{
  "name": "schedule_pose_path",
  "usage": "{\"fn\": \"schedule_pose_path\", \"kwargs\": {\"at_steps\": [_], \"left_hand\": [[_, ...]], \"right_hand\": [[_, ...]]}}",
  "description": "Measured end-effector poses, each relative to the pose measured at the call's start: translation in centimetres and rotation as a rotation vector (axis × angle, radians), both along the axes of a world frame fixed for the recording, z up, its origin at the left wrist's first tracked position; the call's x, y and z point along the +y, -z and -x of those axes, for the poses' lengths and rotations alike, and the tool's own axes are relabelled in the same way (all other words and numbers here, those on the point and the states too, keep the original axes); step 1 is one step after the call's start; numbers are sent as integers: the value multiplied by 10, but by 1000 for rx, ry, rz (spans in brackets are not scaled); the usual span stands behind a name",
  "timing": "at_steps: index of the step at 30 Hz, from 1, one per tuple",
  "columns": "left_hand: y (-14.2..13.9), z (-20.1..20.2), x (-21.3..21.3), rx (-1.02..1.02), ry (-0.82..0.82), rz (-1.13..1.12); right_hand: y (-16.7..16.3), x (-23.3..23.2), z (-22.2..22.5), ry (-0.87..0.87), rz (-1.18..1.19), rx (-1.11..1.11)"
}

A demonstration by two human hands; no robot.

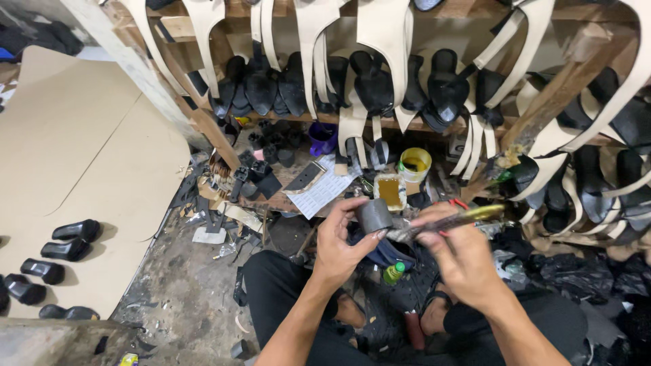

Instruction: The person sits on the floor and repeatedly applies glue to small black shoe heel pieces using a brush. They pick up each heel, coat it with adhesive, and place it down, continuing the cycle across multiple units.

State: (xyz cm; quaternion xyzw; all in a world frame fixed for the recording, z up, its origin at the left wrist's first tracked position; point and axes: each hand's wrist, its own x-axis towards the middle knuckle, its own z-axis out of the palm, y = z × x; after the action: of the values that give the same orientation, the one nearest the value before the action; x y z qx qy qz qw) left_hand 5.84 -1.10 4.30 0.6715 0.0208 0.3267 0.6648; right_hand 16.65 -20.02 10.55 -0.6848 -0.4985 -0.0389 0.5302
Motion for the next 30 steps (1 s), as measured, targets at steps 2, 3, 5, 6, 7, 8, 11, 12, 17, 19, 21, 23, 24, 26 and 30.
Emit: {"fn": "schedule_pose_path", "kwargs": {"at_steps": [2, 3, 5, 6, 7, 8, 11, 12, 17, 19, 21, 23, 24, 26, 30], "left_hand": [[-1, 2, 0, 7, 1, -32], [-2, 2, -1, 12, 4, -53], [-7, 1, -4, 33, 13, -77], [-10, 0, -6, 62, 12, -72], [-14, 2, -7, 98, 2, -62], [-18, 4, -6, 103, -29, -135], [-28, 9, 4, 125, -117, -267], [-29, 10, 6, 137, -127, -252], [-21, 11, 8, 109, -103, -162], [-14, 8, 3, 82, -12, 60], [-9, 6, -1, 16, -11, 135], [-5, 7, -4, 6, 2, 185], [-4, 8, -6, 23, 8, 199], [-3, 8, -11, 56, 35, 216], [-3, 8, -10, 66, 88, 211]], "right_hand": [[1, 1, -3, 62, -40, 95], [1, 4, -5, 93, -46, 81], [4, 12, -8, 137, -58, 35], [6, 18, -9, 143, -55, 15], [8, 22, -8, 141, -46, 2], [10, 22, -6, 115, -29, -83], [15, 17, -1, 21, 14, -198], [16, 12, 0, -3, 32, -141], [24, 2, -5, 94, -196, 426], [27, 5, -5, 108, -312, 573], [30, 8, 0, 118, -263, 476], [29, 10, 6, 134, -233, 366], [27, 11, 9, 137, -225, 298], [22, 13, 10, 169, -191, 144], [12, 17, 11, 179, -133, -37]]}}
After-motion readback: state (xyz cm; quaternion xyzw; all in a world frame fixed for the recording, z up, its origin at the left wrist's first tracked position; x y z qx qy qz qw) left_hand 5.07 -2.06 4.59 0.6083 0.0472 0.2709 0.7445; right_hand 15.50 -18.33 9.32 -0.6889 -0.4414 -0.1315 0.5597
